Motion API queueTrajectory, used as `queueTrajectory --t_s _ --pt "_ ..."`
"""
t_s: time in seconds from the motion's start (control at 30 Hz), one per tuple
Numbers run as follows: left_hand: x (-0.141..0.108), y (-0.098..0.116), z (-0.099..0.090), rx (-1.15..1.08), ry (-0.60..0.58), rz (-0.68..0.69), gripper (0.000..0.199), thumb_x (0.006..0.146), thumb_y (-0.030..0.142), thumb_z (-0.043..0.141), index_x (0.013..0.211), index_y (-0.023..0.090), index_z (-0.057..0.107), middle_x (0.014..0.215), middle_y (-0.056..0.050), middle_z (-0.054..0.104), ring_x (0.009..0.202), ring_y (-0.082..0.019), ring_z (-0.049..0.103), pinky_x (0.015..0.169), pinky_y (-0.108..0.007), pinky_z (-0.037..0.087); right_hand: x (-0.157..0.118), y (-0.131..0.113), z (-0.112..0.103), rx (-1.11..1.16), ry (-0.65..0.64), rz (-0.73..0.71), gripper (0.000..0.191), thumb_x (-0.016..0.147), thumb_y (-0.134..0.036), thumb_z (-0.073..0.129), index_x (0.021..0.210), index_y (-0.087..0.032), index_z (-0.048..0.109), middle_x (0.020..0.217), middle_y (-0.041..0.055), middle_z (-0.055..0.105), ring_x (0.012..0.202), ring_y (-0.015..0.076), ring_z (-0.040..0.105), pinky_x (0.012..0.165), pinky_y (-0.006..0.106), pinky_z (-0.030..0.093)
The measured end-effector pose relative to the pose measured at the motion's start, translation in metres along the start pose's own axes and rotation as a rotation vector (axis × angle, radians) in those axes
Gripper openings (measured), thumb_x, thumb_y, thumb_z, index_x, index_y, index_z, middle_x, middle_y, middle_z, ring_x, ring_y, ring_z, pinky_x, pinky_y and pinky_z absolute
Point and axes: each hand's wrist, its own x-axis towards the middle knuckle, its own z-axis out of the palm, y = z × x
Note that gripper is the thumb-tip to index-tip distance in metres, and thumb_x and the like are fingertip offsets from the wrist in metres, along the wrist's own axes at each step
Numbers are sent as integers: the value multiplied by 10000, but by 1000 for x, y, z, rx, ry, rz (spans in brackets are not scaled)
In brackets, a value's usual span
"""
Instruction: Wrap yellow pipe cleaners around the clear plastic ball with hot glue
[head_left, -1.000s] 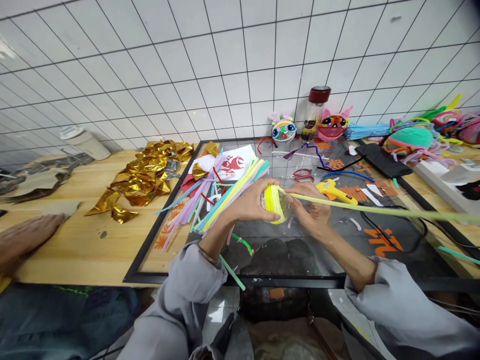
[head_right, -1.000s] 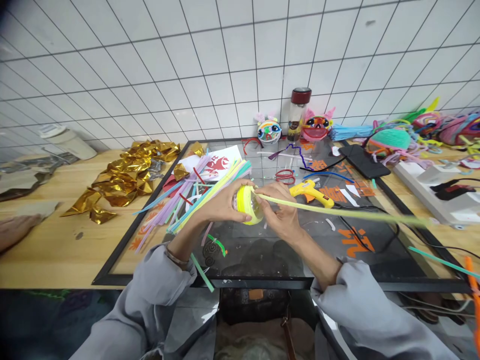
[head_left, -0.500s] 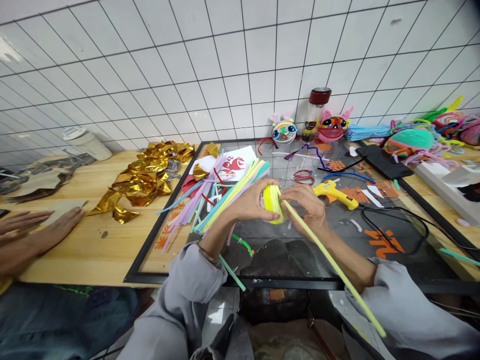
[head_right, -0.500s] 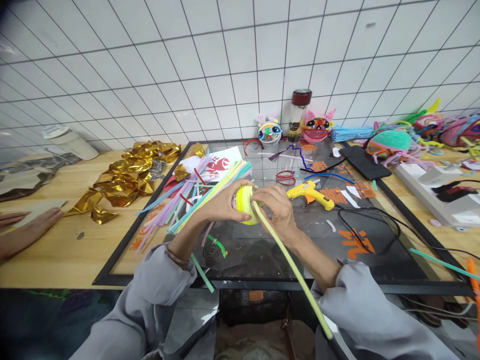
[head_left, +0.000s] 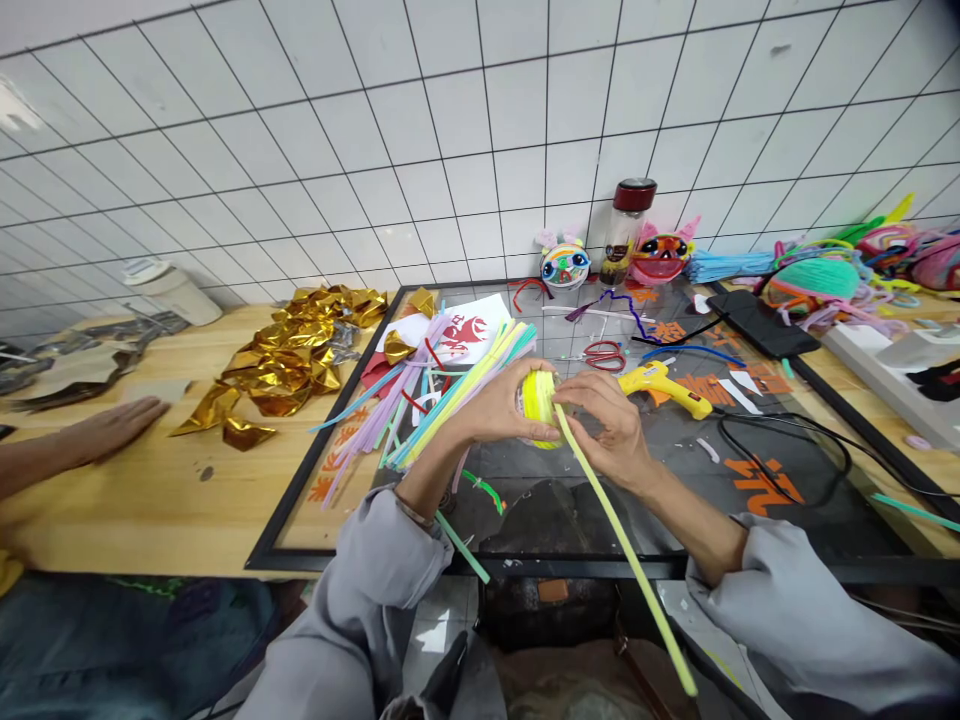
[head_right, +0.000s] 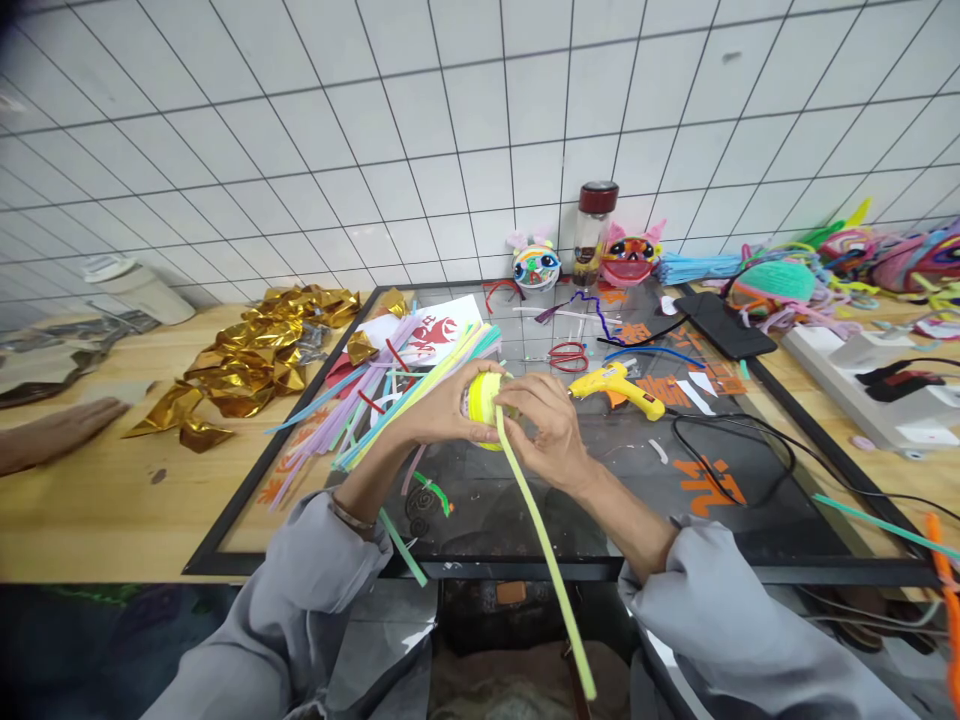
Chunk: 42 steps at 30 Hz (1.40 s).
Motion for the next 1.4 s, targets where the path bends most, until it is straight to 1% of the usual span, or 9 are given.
queueTrajectory --t_s 0.33,0.5,0.6,0.7,0.83,1.07,1.17,1.23,1.4 --pt "-1 3 0 -67 20 -101 704 596 337 802 1218 179 512 1044 -27 581 910 -188 568 823 -317 491 1 6 -2 -38 18 42 224 909 -279 568 1110 -234 656 1017 85 731 989 250 658 894 452 507" --pt "1 1 -4 -237 -8 -166 709 571 353 818 1176 172 495 986 -17 571 811 -148 544 715 -267 463 7 45 -33 -391 21 306 251 873 -322 544 1045 -194 675 1022 125 707 981 290 627 862 464 496" --pt "3 -7 -6 -304 9 -140 713 543 340 834 1153 170 507 1014 -25 589 845 -155 555 748 -267 461 -1 74 -58 -777 -181 572 349 784 -441 637 986 -161 686 1007 163 680 946 336 621 786 469 488" --pt "5 -16 -6 -364 45 -136 707 511 337 854 1120 174 534 981 -12 588 860 -155 547 779 -267 452 -14 97 -77 -903 -430 707 379 670 -509 745 815 -168 665 838 141 676 765 300 642 646 400 466" --pt "5 -20 -4 -583 102 -131 755 463 335 873 1118 189 527 1004 -15 592 886 -160 561 799 -274 450 -17 105 -83 -877 -447 725 380 598 -498 819 613 -197 588 677 136 647 604 265 626 527 364 403" --pt "2 -14 -2 -751 93 -107 760 449 376 868 1109 198 535 1111 -71 624 968 -209 606 842 -319 470 7 79 -75 -855 -586 1001 251 706 -411 699 738 -162 692 801 175 712 811 351 700 648 406 485" --pt "2 -14 -1 -732 76 -110 758 452 384 867 1106 193 534 1102 -72 635 953 -206 610 834 -318 470 11 78 -78 -853 -514 1037 296 711 -442 662 816 -169 704 794 141 710 809 331 695 626 369 471" --pt "2 -15 0 -720 72 -115 763 458 389 870 1112 196 528 1115 -75 635 945 -204 610 813 -307 470 11 80 -81 -822 -350 994 315 722 -454 626 849 -173 692 795 130 697 802 314 677 628 362 464" --pt "3 -16 1 -668 76 -122 785 436 391 890 1109 197 535 1069 -53 628 898 -183 596 754 -272 462 10 70 -75 -695 136 657 277 697 -406 604 873 -193 624 880 118 663 845 282 627 717 376 486"
